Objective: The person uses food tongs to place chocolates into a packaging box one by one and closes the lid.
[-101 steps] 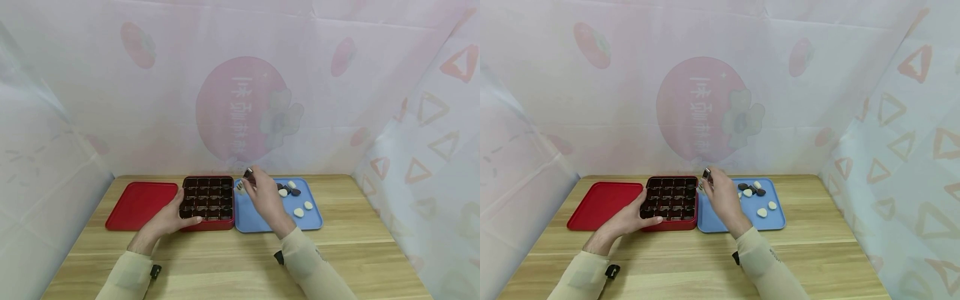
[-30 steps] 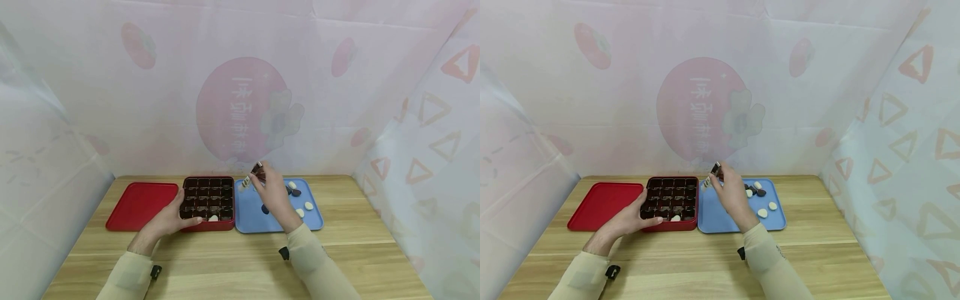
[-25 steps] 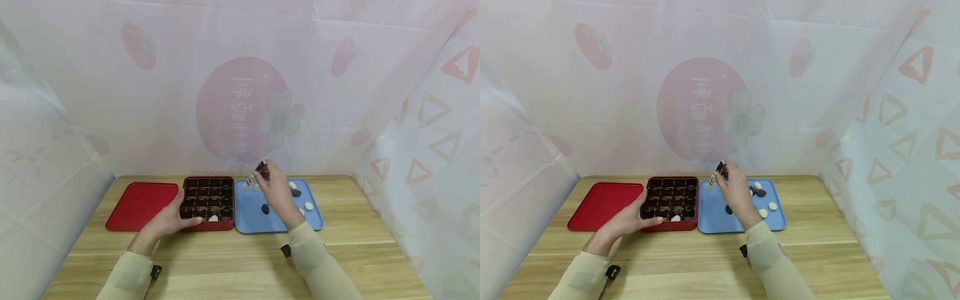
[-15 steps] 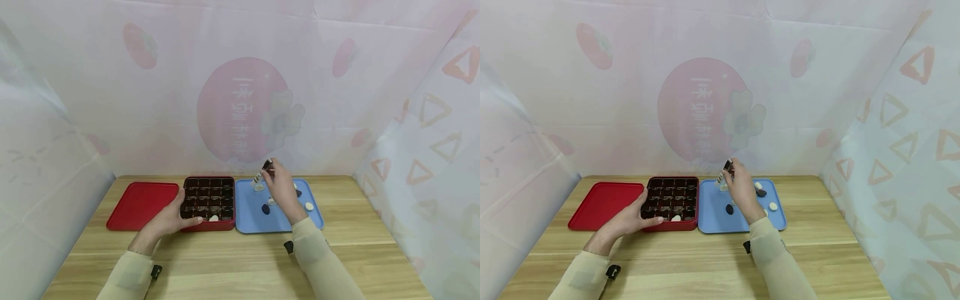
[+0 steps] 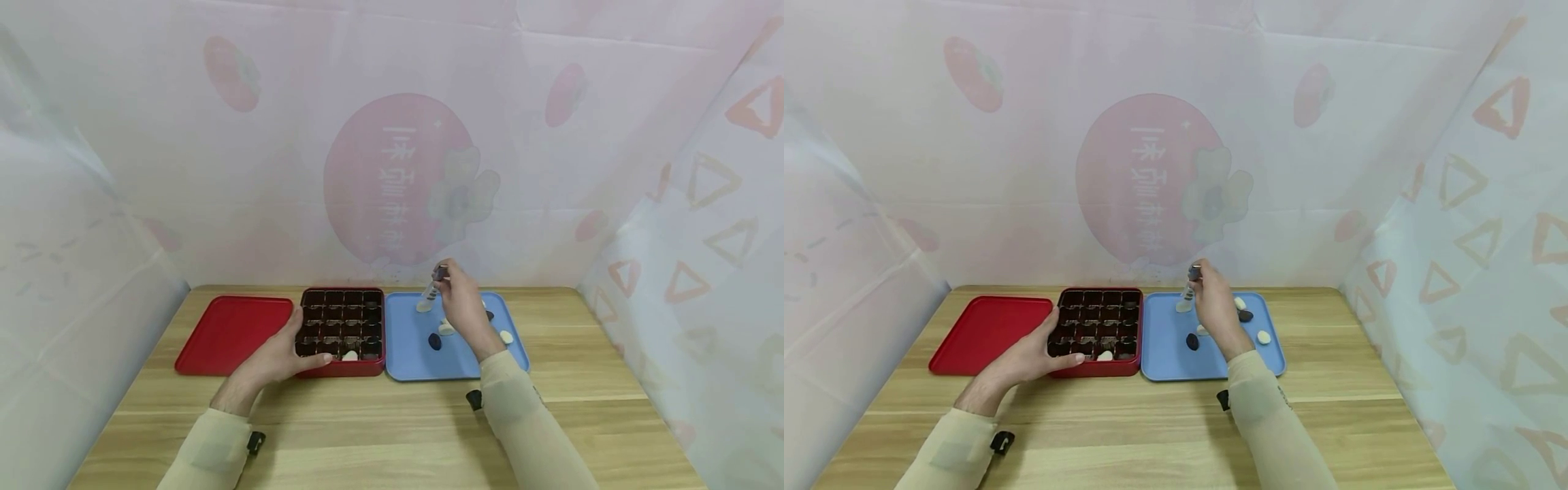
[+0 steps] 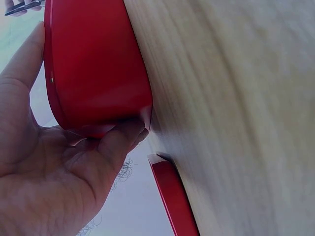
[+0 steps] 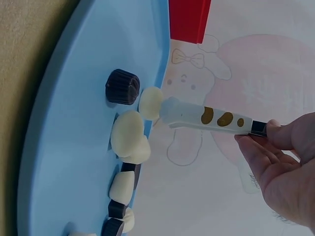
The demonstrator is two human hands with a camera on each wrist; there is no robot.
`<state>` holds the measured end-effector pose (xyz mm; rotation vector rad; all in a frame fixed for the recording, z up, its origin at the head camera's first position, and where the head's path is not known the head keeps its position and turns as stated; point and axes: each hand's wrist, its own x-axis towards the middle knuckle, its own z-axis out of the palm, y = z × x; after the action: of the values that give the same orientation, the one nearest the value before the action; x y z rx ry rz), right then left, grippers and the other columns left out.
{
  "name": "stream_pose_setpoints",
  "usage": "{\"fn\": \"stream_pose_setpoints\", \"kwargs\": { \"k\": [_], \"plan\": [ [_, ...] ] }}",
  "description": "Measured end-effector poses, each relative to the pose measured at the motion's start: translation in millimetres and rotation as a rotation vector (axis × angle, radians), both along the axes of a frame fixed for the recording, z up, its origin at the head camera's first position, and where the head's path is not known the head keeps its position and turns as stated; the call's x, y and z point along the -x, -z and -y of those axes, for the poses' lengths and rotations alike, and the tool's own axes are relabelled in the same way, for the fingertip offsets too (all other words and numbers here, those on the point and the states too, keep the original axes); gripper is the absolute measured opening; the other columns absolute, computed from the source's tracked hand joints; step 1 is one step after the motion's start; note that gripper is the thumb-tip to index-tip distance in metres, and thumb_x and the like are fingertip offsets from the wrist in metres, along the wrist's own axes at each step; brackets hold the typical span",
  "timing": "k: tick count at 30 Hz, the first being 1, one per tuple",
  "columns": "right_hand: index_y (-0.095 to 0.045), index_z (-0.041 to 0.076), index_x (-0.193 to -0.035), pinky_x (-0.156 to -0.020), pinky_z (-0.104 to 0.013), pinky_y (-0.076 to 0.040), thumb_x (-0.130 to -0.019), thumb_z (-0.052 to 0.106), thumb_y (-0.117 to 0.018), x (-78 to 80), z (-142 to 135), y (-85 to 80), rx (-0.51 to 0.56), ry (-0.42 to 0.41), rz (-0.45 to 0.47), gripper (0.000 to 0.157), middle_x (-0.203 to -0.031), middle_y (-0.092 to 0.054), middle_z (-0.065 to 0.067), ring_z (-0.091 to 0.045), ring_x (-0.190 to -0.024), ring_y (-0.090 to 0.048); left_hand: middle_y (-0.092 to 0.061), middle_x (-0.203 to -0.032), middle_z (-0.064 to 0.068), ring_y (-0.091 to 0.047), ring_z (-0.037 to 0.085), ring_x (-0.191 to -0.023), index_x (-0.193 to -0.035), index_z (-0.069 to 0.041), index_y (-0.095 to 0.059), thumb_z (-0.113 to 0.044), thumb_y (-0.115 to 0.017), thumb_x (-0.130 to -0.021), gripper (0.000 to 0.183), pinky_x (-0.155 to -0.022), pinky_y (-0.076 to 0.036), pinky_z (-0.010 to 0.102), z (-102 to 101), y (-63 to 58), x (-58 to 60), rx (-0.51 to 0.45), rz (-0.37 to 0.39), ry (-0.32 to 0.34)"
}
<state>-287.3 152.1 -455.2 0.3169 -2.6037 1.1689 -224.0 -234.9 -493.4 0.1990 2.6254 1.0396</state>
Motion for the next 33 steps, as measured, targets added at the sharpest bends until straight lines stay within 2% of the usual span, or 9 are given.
{"fn": "stream_pose_setpoints", "kwargs": {
  "k": [7,13,20,27,33],
  "plan": [
    [-0.062,0.001,-0.138,-0.119,-0.050,-0.064,-0.117,-0.006,-0.064,6.1,2.3,9.6,-0.011,-0.016,0.034,0.023,-0.138,-0.077,-0.023,-0.042,-0.141,-0.076,0.005,-0.196,0.029,-0.014,0.060,-0.179,-0.186,0.002,0.008,-0.061,-0.095,-0.097,0.150,-0.142,-0.023,0.076,-0.8,-0.7,-0.2,0.005,-0.003,0.006],
    [-0.062,0.001,-0.141,-0.116,-0.053,-0.066,-0.118,-0.003,-0.063,7.3,3.6,15.2,-0.045,-0.010,0.054,0.023,-0.140,-0.078,-0.023,-0.045,-0.142,-0.076,0.005,-0.196,0.029,-0.014,0.060,-0.179,-0.186,0.001,0.008,-0.061,-0.095,-0.097,0.149,-0.142,-0.023,0.076,-1.3,-0.6,-0.6,0.008,0.001,0.004],
    [-0.063,0.004,-0.136,-0.114,-0.053,-0.067,-0.119,-0.001,-0.063,5.6,2.1,15.7,-0.067,-0.006,0.056,0.018,-0.136,-0.079,-0.022,-0.044,-0.142,-0.076,0.005,-0.196,0.029,-0.013,0.060,-0.179,-0.186,0.001,0.008,-0.061,-0.095,-0.097,0.149,-0.143,-0.022,0.076,-1.9,-0.1,-0.4,0.008,0.001,0.004],
    [-0.064,0.003,-0.133,-0.111,-0.054,-0.068,-0.117,-0.002,-0.065,2.7,2.3,14.5,-0.073,-0.021,0.032,0.016,-0.135,-0.081,-0.021,-0.044,-0.139,-0.078,0.002,-0.196,0.029,-0.017,0.060,-0.179,-0.186,0.002,0.004,-0.069,-0.091,-0.097,0.149,-0.141,-0.027,0.077,-0.2,-1.1,-1.1,0.082,-0.022,0.022],
    [-0.064,0.005,-0.132,-0.110,-0.054,-0.069,-0.118,0.000,-0.065,3.5,3.4,16.0,-0.093,-0.020,0.048,0.014,-0.134,-0.081,-0.021,-0.044,-0.139,-0.078,-0.007,-0.196,0.030,-0.025,0.061,-0.177,-0.187,0.003,-0.003,-0.077,-0.087,-0.096,0.146,-0.138,-0.035,0.077,1.7,-6.1,-0.8,0.174,-0.069,0.053]
  ]
}}
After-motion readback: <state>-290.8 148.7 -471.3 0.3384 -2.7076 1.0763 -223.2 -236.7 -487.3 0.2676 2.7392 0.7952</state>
